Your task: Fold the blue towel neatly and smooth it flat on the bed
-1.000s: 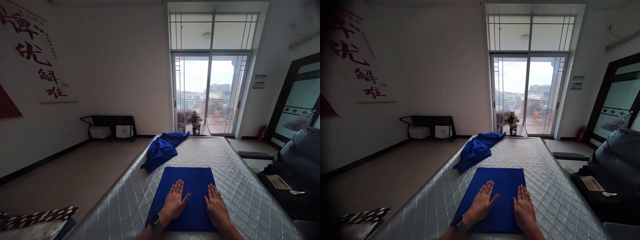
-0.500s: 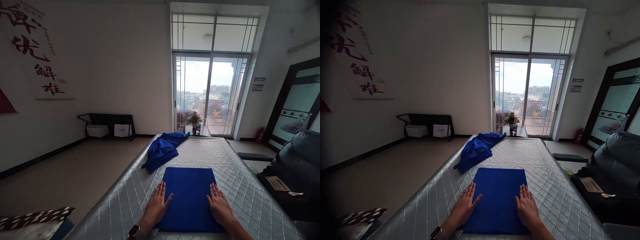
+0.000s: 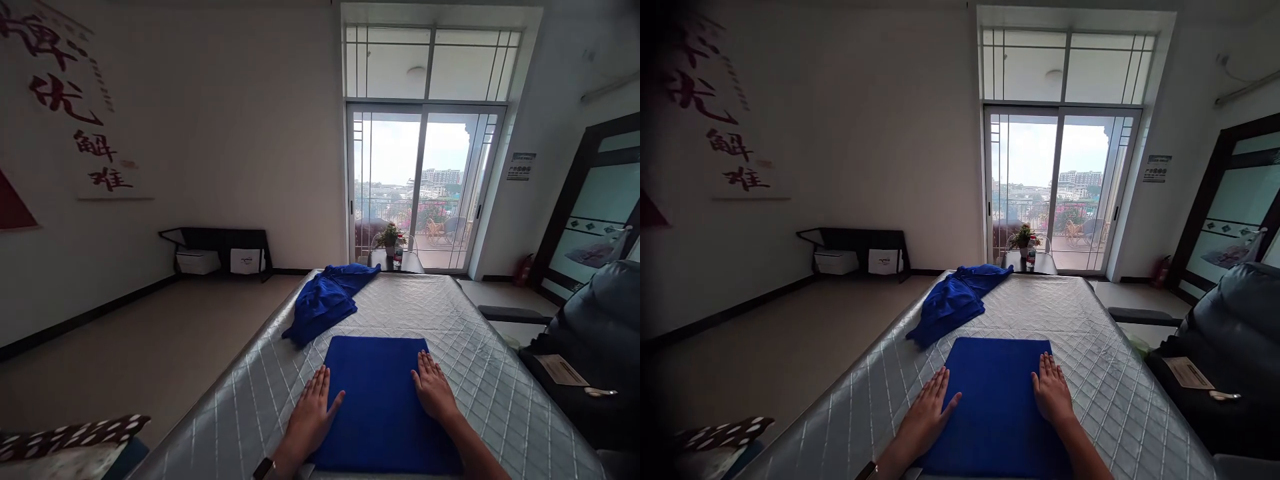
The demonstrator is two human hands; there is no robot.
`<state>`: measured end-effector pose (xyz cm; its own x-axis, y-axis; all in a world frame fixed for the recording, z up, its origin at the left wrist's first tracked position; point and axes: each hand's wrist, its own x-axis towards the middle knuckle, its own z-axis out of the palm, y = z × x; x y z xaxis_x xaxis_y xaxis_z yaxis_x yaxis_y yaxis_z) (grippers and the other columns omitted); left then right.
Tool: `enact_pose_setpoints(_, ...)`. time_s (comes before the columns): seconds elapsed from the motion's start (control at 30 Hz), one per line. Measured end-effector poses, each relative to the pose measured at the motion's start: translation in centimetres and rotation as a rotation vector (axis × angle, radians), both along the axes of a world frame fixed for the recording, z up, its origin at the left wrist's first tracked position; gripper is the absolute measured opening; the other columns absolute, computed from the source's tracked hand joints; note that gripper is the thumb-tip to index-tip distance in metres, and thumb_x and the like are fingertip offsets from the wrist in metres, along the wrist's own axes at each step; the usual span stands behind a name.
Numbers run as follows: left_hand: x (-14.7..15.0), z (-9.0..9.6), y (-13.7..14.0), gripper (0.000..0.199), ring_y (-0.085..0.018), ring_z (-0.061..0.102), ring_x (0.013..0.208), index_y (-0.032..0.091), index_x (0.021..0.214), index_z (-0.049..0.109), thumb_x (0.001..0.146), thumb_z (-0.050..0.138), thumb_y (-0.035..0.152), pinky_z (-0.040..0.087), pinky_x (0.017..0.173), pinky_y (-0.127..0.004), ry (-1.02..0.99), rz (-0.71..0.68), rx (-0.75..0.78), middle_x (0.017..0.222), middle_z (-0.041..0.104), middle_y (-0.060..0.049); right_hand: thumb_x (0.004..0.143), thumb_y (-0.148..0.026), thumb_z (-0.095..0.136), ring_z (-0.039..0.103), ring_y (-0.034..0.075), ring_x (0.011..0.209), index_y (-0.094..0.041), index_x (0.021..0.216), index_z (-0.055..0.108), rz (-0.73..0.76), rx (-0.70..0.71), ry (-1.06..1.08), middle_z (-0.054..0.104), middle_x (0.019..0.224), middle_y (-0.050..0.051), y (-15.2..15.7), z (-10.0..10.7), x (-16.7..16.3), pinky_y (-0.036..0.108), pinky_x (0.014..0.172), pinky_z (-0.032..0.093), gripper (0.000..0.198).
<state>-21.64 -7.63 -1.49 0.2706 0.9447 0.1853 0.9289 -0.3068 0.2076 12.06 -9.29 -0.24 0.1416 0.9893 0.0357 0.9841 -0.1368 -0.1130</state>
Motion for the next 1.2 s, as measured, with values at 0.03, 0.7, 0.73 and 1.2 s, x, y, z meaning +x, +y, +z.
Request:
enact_pose_setpoints(0.03, 0.0, 0.1, -0.1, 0.089, -0.028, 0.021, 0.153, 0.005, 0.158, 0.026, 0.098, 0.022, 0.071, 0.024, 0.125, -0.046, 0.003, 0.001, -0.008, 0.164, 0.024, -0.016, 0.102, -0.039, 0.019, 0.009, 0.020, 0.155, -0.005, 0.159, 0.017, -0.001, 0.001, 0.003, 0.013, 0.167, 0.012, 0.0, 0.0, 0.0, 0.038, 0.125, 0.008, 0.067)
enact_pose_setpoints(0.7, 18.9, 2.2, 1.8, 0.070, -0.025, 0.021, 0.153, 0.009, 0.158, 0.029, 0.105, 0.012, 0.051, 0.024, 0.125, -0.047, -0.040, -0.421, 0.006, 0.164, 0.029, -0.014, 0.100, -0.034, 0.018, 0.008, 0.021, 0.155, -0.003, 0.158, 0.022, 0.007, 0.013, 0.051, 0.015, 0.166, 0.012, -0.6, 1.1, -0.3, 0.040, 0.125, 0.010, 0.066)
enact_pose_setpoints(0.73, 19.4, 1.8, 2.0, 0.068, -0.025, 0.022, 0.153, 0.010, 0.158, 0.029, 0.105, 0.013, 0.050, 0.024, 0.125, -0.048, -0.049, -0.429, 0.009, 0.163, 0.030, -0.014, 0.100, -0.033, 0.017, 0.008, 0.021, 0.155, -0.003, 0.158, 0.022, 0.011, 0.012, 0.045, 0.015, 0.167, 0.012, -0.6, 1.0, -0.3, 0.040, 0.125, 0.011, 0.065)
enact_pose_setpoints(1.2, 3.7, -0.2, 7.2, 0.078, -0.029, 0.025, 0.152, 0.006, 0.157, 0.030, 0.102, 0.019, 0.061, 0.026, 0.123, -0.048, 0.073, -0.021, 0.039, 0.163, 0.028, -0.018, 0.100, -0.038, 0.019, 0.009, 0.019, 0.155, -0.006, 0.159, 0.021, -0.036, 0.020, 0.103, 0.015, 0.167, 0.009, -0.3, 0.8, -0.4, 0.039, 0.125, 0.009, 0.068)
